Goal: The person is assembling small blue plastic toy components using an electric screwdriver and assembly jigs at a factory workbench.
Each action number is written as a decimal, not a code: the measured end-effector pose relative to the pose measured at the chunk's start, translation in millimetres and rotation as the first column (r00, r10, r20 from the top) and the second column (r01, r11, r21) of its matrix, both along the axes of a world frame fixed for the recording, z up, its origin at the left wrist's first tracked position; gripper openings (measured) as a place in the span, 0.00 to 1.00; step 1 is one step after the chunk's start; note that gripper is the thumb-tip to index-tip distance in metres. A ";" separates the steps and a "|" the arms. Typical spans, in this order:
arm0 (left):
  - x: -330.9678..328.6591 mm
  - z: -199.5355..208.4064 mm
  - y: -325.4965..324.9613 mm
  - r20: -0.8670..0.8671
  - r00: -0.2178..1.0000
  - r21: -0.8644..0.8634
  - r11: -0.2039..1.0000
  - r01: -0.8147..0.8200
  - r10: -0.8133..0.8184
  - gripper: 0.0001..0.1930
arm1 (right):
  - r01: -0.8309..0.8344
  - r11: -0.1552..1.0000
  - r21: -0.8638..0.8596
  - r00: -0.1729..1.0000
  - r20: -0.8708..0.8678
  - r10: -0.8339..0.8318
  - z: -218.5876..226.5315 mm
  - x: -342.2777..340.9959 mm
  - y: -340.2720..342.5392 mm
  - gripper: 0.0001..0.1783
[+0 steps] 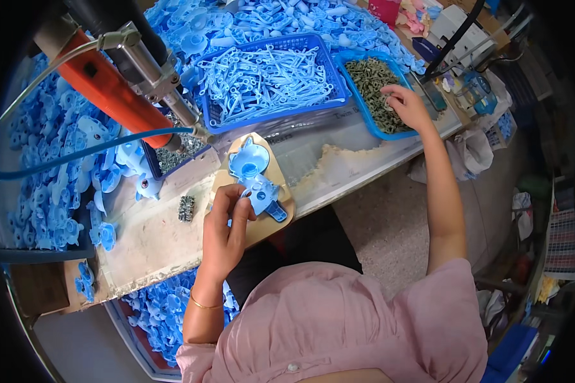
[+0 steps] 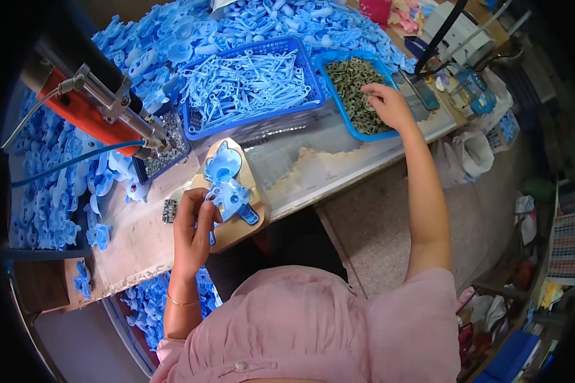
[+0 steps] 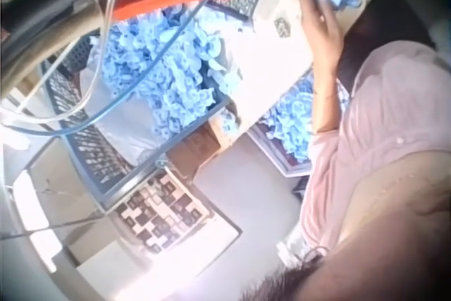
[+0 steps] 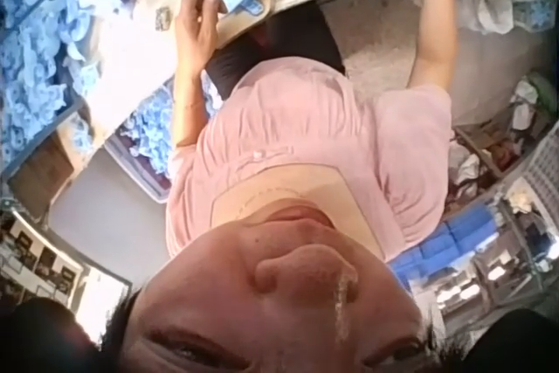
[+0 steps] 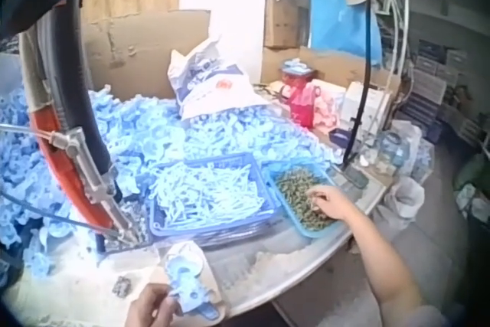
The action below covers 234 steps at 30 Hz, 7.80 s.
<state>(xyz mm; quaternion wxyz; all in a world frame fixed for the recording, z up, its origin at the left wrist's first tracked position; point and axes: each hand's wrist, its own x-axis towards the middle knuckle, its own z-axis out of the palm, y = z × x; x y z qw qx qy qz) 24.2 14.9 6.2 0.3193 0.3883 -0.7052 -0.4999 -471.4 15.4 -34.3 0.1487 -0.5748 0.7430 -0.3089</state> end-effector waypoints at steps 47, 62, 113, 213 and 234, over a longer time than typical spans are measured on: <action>2.8 -10.7 5.2 -0.013 0.997 0.049 0.996 0.081 -0.081 0.07 | -0.578 0.786 0.219 0.542 0.823 0.169 62.0 276.1 12.3 0.06; 43.7 -19.7 -7.1 0.276 0.924 -0.564 0.823 -0.069 0.266 0.31 | -0.480 0.863 0.159 0.672 0.698 0.246 32.6 292.6 -7.3 0.15; 81.3 -23.0 -149.7 0.477 0.617 -0.764 0.642 -0.061 0.626 0.09 | -0.144 0.615 -0.775 0.923 0.119 0.366 151.2 402.8 -121.6 0.44; 50.4 -46.5 -1.5 0.301 0.891 -0.571 0.813 -0.117 0.340 0.45 | -0.413 0.758 -0.504 0.383 0.659 0.647 64.1 390.8 -46.6 0.18; 22.6 -62.6 -7.6 0.286 0.815 -0.624 0.744 -0.240 0.503 0.30 | -0.331 0.766 -0.552 0.477 0.602 0.640 40.5 402.7 -44.3 0.10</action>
